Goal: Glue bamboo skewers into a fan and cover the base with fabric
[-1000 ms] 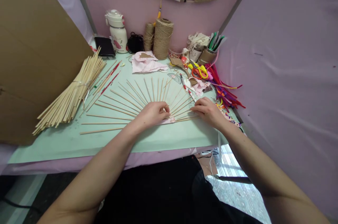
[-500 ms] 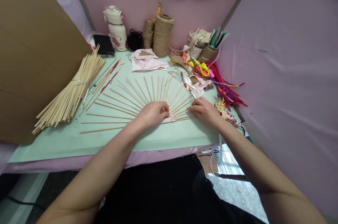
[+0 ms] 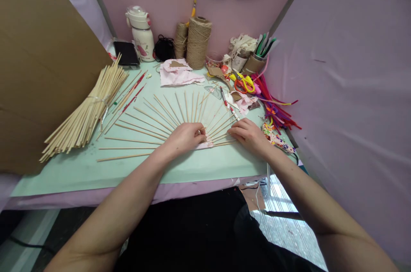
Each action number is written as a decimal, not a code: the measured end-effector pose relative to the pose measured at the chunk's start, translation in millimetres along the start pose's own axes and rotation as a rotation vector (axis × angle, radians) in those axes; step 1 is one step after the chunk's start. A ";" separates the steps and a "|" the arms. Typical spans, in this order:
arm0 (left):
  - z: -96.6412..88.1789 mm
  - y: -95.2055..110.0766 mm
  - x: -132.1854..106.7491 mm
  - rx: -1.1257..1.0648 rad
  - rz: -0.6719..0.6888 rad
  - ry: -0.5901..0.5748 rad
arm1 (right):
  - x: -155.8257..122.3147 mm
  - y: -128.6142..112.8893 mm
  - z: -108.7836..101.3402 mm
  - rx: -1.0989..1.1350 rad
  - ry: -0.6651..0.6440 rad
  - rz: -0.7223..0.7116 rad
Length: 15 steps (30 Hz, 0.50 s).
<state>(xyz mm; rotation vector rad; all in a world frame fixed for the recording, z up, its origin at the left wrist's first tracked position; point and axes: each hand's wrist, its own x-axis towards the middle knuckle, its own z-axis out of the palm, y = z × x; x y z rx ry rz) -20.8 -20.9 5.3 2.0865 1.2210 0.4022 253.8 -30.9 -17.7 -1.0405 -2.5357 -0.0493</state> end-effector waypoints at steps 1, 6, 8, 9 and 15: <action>0.1 -0.1 0.1 0.000 -0.003 -0.002 | 0.3 -1.4 -0.3 0.010 0.004 -0.009; -0.5 1.6 -0.4 0.010 -0.014 -0.001 | 3.7 -12.1 -1.1 0.035 0.011 -0.094; -0.9 2.4 -0.9 0.009 -0.018 0.000 | 5.1 -16.5 -0.2 0.025 -0.005 -0.144; -1.0 2.6 -1.0 0.006 -0.020 0.000 | 5.5 -18.3 0.7 0.019 -0.011 -0.166; 0.1 0.9 -0.9 0.000 -0.007 0.013 | 3.8 -22.0 6.7 0.018 -0.013 -0.185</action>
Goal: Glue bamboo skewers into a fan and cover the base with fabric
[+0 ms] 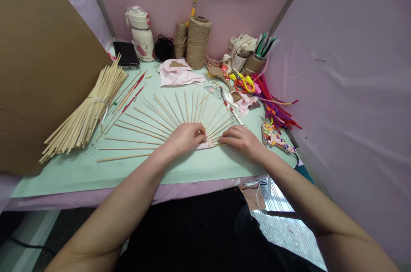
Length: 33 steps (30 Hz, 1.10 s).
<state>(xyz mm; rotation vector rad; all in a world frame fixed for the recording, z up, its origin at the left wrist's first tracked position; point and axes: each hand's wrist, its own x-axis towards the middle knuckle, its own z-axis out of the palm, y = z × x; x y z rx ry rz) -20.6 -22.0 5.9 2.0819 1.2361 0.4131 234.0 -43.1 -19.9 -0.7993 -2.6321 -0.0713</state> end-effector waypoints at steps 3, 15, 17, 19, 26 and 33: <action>0.7 -0.9 0.0 0.000 0.002 0.003 | -0.8 -0.1 0.8 0.001 0.015 0.001; 1.5 -1.7 -0.4 -0.001 0.005 0.001 | -2.7 2.0 7.8 0.044 0.050 0.034; 1.2 -1.0 -0.6 0.003 0.001 0.001 | -2.7 2.3 8.7 0.053 0.055 0.039; 0.8 0.0 -0.9 0.007 0.003 0.004 | -2.2 2.2 8.9 0.061 0.059 0.046; 1.5 -2.0 0.8 0.021 0.001 -0.008 | -1.0 -1.9 8.3 0.021 0.046 0.074; 1.3 -1.5 0.6 0.028 -0.001 -0.002 | -1.6 -5.6 10.2 -0.014 0.056 0.090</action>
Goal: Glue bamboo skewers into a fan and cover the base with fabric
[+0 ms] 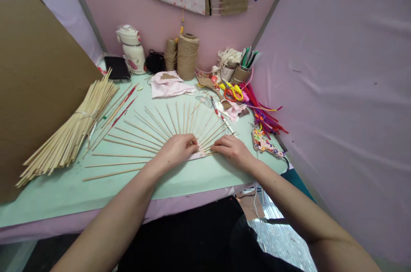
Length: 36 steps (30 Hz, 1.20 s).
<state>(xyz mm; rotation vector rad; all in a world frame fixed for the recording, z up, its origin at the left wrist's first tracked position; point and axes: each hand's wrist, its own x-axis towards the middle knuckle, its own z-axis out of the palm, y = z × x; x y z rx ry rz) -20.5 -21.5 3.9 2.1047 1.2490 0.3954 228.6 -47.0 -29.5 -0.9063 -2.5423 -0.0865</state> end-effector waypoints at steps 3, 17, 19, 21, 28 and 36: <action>-0.2 1.7 -0.7 -0.006 -0.004 -0.004 | 0.2 -1.0 -0.2 -0.006 0.002 0.001; -0.9 -0.3 -1.2 -0.018 0.010 -0.012 | 2.2 -4.4 -5.5 -0.008 0.020 -0.008; -0.8 -0.4 -1.2 -0.027 0.015 -0.008 | 5.6 1.0 -14.1 -0.007 0.046 0.004; -1.1 0.3 -1.5 -0.028 0.020 0.002 | 16.4 14.5 -25.1 -0.025 0.085 0.031; -4.4 4.4 -3.3 -0.018 0.018 0.045 | 111.6 112.0 -31.9 -0.409 -0.265 0.203; -3.7 2.8 -4.7 0.089 0.091 0.188 | 180.7 169.7 16.9 -0.468 -0.503 0.117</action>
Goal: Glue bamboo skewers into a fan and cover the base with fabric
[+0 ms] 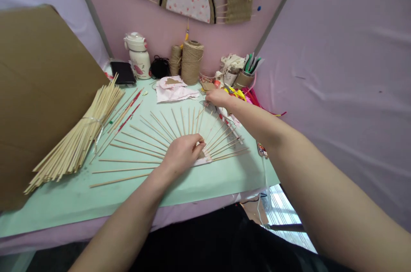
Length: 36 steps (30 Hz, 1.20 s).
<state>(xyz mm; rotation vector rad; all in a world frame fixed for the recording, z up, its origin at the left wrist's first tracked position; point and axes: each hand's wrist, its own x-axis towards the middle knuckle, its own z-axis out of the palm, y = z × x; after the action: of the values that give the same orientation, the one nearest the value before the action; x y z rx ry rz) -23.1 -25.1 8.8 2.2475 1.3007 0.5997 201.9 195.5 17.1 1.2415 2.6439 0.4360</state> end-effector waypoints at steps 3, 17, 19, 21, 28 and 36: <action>-0.7 -0.5 0.0 0.028 0.013 0.001 | 6.1 2.3 5.7 -0.031 -0.044 -0.034; -2.6 -3.1 1.6 -0.036 -0.056 0.085 | -98.9 40.0 -71.5 -0.195 0.338 0.394; -4.0 -3.9 2.3 -0.135 -0.113 0.129 | -132.4 26.3 -77.8 -0.173 0.386 0.420; -6.1 -3.1 3.2 -0.255 -0.176 0.130 | -163.7 -1.2 -80.8 -0.026 0.482 0.290; -5.7 14.2 0.6 -0.591 -0.078 -0.367 | -224.2 -121.6 -69.1 0.269 0.565 0.030; 2.6 23.1 -6.8 -0.460 0.040 -0.589 | -241.6 -156.7 -51.8 0.392 0.571 0.087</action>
<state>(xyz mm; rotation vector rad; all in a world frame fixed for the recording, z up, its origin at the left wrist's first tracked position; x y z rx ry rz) -9.0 -41.7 19.6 1.8623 0.7344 0.1885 227.0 -95.9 23.1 1.5353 3.2858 0.3300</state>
